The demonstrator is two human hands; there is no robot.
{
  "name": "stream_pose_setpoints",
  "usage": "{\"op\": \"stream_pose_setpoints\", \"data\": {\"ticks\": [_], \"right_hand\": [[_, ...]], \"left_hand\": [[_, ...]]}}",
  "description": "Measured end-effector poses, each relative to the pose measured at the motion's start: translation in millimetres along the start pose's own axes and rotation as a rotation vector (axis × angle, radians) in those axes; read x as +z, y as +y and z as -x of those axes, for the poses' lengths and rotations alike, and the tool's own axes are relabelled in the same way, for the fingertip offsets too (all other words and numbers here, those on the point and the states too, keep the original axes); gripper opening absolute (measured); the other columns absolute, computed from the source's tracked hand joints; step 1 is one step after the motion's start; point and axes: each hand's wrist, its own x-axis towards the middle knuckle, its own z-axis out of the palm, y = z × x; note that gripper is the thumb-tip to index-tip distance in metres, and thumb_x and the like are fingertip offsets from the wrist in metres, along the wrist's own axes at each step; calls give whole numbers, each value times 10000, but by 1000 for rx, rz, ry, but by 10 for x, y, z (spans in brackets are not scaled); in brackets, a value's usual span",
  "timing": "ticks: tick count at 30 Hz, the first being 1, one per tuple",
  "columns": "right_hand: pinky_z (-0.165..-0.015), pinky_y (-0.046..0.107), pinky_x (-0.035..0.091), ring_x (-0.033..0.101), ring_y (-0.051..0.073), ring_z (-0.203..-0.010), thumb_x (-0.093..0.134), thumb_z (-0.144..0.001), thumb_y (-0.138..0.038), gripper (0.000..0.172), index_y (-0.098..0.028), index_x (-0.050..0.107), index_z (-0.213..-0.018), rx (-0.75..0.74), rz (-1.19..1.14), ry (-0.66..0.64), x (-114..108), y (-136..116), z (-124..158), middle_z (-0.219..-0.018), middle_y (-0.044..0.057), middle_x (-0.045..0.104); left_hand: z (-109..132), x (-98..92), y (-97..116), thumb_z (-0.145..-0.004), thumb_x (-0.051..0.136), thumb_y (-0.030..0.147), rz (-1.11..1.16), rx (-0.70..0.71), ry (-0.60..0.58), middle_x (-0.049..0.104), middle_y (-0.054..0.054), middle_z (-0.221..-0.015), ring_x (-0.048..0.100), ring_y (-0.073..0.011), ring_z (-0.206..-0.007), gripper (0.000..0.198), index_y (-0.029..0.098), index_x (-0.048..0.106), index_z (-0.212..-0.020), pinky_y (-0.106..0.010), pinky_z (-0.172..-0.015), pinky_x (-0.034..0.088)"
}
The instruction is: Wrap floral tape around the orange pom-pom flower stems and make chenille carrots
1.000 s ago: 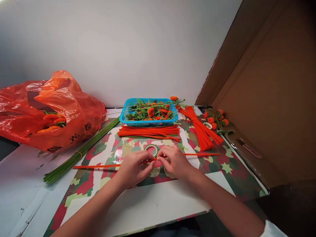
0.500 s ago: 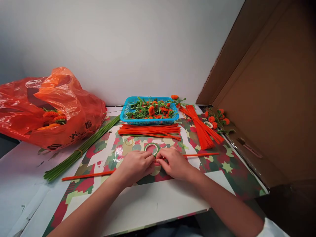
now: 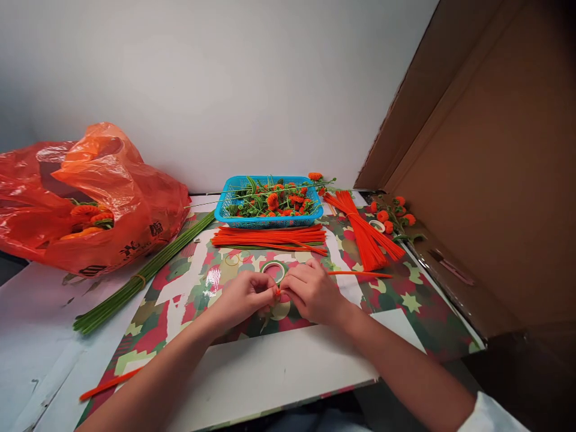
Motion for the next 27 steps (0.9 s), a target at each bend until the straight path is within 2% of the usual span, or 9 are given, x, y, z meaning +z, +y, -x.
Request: {"op": "stream_pose_setpoints", "data": {"ticks": [4,11,15,18,20,23,27], "right_hand": [[-686,315,246,520,153,-725,386,-938,-179,239,-163,569,-784,11,-12,22,-20,-6,-7,-762,34,651],[-706,319,271,548,155,-750,447,-906,-176,178,-164,575,-783,84,-105,-4,-12,-11,9,-782,36,662],[-722,300,332,555,136,-705,514,-880,-204,153,-180,602,-758,288,-371,-47,-121,-17,-10,-737,3,655],[-627,259,370,536,122,-638,490,-898,-268,231,-187,629,-731,485,-584,-152,-200,-3,-24,-696,-2,619],[-571,239,371,519,110,-600,516,-863,-250,176,-190,648,-763,583,-673,-191,-209,6,-24,-705,-7,611],[-540,221,379,503,95,-572,546,-801,-204,111,-192,657,-800,677,-744,-196,-173,2,-22,-716,-13,607],[-484,203,378,493,92,-547,561,-770,-220,79,-182,627,-751,767,-818,-174,-142,-22,-38,-670,-14,568]], "left_hand": [[15,-17,20,-780,524,321,-10,43,18,556,18,-590,512,-101,-512,204,155,584,-677,-207,-488,420],[42,-36,70,-817,548,293,-374,287,73,537,30,-519,457,-80,-486,210,160,628,-675,-178,-461,351],[50,-49,16,-858,511,242,-608,512,177,581,15,-594,485,-83,-529,213,176,626,-691,-182,-486,358],[56,-41,-31,-897,462,213,-850,732,286,610,0,-657,511,-91,-546,233,181,619,-729,-198,-484,353],[57,-25,-48,-915,440,199,-999,842,356,597,4,-650,506,-96,-534,250,181,615,-736,-214,-475,344],[56,7,-55,-923,433,182,-1129,908,429,556,13,-622,491,-100,-524,264,179,596,-715,-230,-467,334],[53,53,-64,-920,428,163,-1172,906,465,529,15,-623,483,-98,-541,265,181,577,-701,-232,-477,341]]}}
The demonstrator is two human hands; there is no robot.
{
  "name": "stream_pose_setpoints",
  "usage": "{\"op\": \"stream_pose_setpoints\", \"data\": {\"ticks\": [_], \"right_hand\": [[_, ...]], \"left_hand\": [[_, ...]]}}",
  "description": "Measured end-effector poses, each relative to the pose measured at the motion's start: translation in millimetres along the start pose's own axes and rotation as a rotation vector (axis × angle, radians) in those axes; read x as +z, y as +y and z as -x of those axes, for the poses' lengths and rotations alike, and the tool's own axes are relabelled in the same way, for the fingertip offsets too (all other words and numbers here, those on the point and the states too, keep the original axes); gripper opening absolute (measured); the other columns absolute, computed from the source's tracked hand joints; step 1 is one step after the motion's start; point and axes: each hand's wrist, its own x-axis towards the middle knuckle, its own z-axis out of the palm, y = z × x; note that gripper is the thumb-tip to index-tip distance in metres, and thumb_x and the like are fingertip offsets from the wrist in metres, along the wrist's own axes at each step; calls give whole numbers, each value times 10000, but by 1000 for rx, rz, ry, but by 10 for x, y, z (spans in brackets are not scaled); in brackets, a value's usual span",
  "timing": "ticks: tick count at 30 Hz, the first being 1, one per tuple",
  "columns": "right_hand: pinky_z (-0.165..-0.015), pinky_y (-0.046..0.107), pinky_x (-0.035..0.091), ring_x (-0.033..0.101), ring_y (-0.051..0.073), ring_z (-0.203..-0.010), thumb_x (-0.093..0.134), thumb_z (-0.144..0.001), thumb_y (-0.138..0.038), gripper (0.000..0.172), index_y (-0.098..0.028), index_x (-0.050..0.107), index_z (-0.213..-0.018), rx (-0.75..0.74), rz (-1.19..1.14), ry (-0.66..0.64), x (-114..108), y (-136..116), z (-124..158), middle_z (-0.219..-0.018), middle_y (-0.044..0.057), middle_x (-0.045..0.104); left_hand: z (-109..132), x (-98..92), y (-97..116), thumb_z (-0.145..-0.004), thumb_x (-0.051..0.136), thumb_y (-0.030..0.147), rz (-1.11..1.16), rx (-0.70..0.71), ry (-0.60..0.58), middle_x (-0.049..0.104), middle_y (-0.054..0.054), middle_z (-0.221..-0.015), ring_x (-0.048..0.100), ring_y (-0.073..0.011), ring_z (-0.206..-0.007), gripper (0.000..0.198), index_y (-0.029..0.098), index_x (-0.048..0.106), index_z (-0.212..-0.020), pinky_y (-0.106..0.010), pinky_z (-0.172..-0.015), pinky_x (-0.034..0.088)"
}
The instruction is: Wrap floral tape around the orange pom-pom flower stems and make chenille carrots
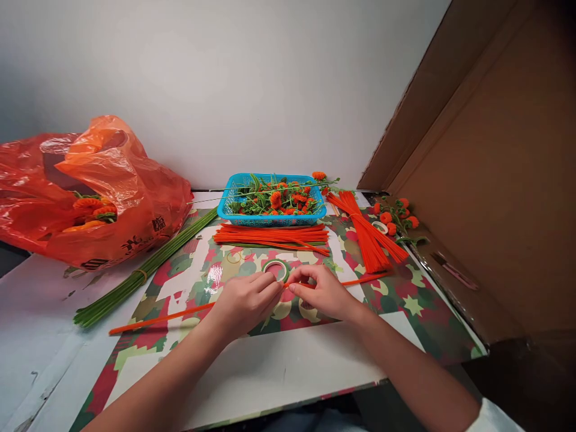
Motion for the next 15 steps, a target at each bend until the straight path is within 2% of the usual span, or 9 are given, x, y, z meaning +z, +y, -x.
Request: {"op": "stream_pose_setpoints", "data": {"ticks": [5,15], "right_hand": [[-404,191,375,465,86,-492,577,-750,-255,73,-189,605,-758,109,-124,-32,-1,-5,-15,-631,-31,512],[-394,182,380,468,75,-466,606,-744,-285,106,-179,613,-756,134,-155,-36,-14,-30,-14,-612,-37,499]], "left_hand": [[10,29,25,-909,439,158,-25,-35,10,505,18,-608,456,-91,-528,265,182,559,-674,-232,-465,324],[15,40,21,-898,452,121,-29,-21,39,534,11,-618,439,-105,-538,243,178,571,-693,-241,-479,323]]}}
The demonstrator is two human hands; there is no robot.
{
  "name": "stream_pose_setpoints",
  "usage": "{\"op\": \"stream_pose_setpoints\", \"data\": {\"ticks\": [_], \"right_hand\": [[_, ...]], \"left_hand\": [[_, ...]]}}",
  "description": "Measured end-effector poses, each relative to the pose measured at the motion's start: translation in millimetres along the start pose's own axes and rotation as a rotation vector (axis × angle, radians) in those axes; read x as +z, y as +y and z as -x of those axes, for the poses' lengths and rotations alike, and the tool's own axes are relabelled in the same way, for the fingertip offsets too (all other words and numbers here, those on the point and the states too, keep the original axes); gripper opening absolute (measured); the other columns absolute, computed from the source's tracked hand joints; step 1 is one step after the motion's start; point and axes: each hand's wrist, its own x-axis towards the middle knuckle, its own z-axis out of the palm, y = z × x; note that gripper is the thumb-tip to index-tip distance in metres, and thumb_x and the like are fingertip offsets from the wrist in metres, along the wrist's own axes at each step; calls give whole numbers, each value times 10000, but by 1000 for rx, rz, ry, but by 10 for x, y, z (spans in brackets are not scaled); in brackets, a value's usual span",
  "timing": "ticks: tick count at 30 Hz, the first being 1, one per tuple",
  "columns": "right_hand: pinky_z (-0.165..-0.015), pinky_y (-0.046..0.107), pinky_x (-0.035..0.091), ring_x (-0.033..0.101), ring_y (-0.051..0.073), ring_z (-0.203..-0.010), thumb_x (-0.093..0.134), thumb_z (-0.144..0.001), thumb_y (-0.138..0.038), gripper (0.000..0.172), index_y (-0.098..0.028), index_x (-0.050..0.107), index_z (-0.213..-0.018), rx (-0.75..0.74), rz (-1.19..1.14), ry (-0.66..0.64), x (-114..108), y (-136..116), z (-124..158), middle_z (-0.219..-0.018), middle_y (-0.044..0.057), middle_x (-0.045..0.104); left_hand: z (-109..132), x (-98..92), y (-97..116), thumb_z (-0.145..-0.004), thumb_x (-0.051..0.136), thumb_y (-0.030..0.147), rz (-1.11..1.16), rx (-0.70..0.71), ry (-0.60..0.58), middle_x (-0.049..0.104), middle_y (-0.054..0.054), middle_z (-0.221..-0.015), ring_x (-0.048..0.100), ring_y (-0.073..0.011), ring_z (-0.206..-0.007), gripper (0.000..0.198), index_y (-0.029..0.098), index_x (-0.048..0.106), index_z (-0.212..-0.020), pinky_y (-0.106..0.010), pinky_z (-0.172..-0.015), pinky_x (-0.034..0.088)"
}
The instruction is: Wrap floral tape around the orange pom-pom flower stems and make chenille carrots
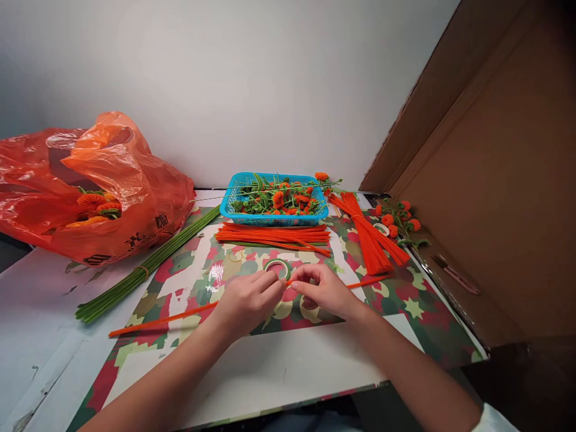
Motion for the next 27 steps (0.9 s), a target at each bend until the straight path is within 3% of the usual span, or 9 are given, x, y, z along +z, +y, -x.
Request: {"op": "stream_pose_setpoints", "data": {"ticks": [6,16,27], "right_hand": [[-396,186,383,466,74,-461,630,-728,-280,108,-176,610,-751,24,-47,-7,0,5,-14,-596,-43,491],[-397,184,341,410,43,-409,658,-692,-320,175,-153,612,-719,76,-160,-123,-64,-27,-32,-549,-58,505],[-386,181,333,410,51,-412,611,-692,-276,117,-161,590,-676,69,-142,-126,-47,-35,-33,-517,-64,471]], "left_hand": [[-1,-4,10,-902,442,120,-44,12,-1,543,8,-630,468,-108,-556,240,184,576,-713,-249,-489,319],[-34,-31,21,-910,447,112,-73,69,52,562,11,-652,469,-116,-577,197,177,590,-791,-258,-502,314],[-15,-13,26,-892,467,114,-78,56,24,523,19,-599,442,-121,-540,219,176,568,-708,-269,-481,274]]}}
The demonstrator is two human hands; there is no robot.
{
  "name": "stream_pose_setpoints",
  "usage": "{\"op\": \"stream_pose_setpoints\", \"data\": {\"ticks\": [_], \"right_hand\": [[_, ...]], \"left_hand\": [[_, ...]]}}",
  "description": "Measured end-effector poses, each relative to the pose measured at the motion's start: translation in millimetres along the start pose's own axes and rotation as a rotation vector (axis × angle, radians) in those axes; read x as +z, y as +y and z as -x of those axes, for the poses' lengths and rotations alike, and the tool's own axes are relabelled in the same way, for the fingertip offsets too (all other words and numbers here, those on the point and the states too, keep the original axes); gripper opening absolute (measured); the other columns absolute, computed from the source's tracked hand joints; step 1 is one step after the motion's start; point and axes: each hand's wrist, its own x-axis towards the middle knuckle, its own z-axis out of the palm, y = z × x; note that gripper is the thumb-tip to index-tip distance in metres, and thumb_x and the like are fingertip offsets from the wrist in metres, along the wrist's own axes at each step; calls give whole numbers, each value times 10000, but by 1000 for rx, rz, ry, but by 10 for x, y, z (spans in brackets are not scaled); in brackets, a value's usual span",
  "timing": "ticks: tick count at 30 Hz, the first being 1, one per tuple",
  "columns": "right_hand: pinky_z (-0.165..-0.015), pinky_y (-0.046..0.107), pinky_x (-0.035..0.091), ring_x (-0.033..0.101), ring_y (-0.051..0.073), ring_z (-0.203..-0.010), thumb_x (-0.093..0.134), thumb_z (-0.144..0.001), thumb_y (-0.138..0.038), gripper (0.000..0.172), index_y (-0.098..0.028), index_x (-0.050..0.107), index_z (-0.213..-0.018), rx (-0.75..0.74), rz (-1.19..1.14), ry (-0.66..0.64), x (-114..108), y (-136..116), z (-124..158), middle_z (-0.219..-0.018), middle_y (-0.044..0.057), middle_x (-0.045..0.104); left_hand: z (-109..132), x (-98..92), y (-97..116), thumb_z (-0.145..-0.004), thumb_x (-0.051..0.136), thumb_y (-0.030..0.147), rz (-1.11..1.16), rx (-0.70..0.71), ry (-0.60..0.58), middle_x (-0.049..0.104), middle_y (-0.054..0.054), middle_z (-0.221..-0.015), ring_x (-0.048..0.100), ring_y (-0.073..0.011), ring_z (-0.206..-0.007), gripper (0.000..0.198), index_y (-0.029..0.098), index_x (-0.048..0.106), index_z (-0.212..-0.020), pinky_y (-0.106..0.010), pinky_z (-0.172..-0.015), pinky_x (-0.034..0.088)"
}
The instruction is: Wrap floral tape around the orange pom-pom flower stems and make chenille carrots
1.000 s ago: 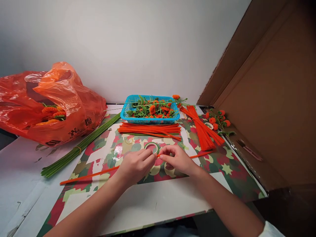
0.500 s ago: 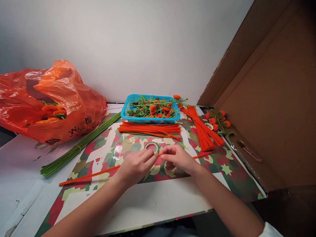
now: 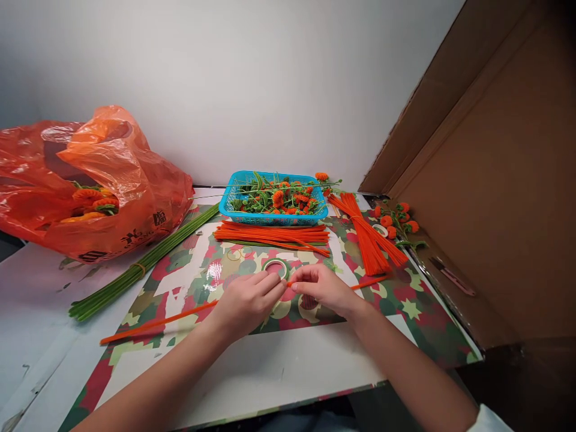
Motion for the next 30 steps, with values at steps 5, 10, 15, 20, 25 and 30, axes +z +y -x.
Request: {"op": "stream_pose_setpoints", "data": {"ticks": [5,10,15,20,25,30], "right_hand": [[-394,185,346,447,70,-455,592,-695,-231,65,-171,580,-674,-30,82,60,31,42,-3,-563,-48,488],[-538,226,394,499,98,-556,533,-738,-169,72,-181,597,-709,-216,290,186,75,120,-10,-621,-33,550],[-751,305,377,555,138,-718,518,-760,-122,97,-183,589,-733,-507,595,298,96,162,-8,-733,-9,621],[-808,338,295,556,152,-756,521,-775,-117,92,-187,576,-752,-676,794,343,92,162,-3,-724,-13,628],[-797,334,277,586,162,-814,543,-805,-138,81,-191,605,-813,-666,847,326,67,100,44,-802,1,677],[-804,328,295,589,163,-813,545,-833,-136,97,-196,618,-858,-541,959,208,-66,-44,154,-842,8,690]], "left_hand": [[6,-5,11,-894,425,112,58,-24,-36,549,16,-621,461,-117,-532,229,180,578,-738,-265,-497,297],[28,24,10,-921,397,158,192,-132,-65,580,10,-641,455,-102,-494,263,179,582,-735,-250,-468,278],[36,21,3,-916,422,180,418,-285,-111,580,14,-635,481,-92,-519,242,180,605,-757,-214,-481,310],[7,-20,-3,-893,471,201,607,-439,-154,570,21,-610,475,-86,-522,210,184,616,-742,-189,-501,340],[28,18,-17,-880,487,219,568,-467,-190,581,16,-631,477,-95,-531,191,191,630,-756,-201,-517,350],[31,6,-20,-879,487,225,573,-461,-186,613,1,-694,493,-97,-548,162,190,632,-815,-204,-532,361]]}}
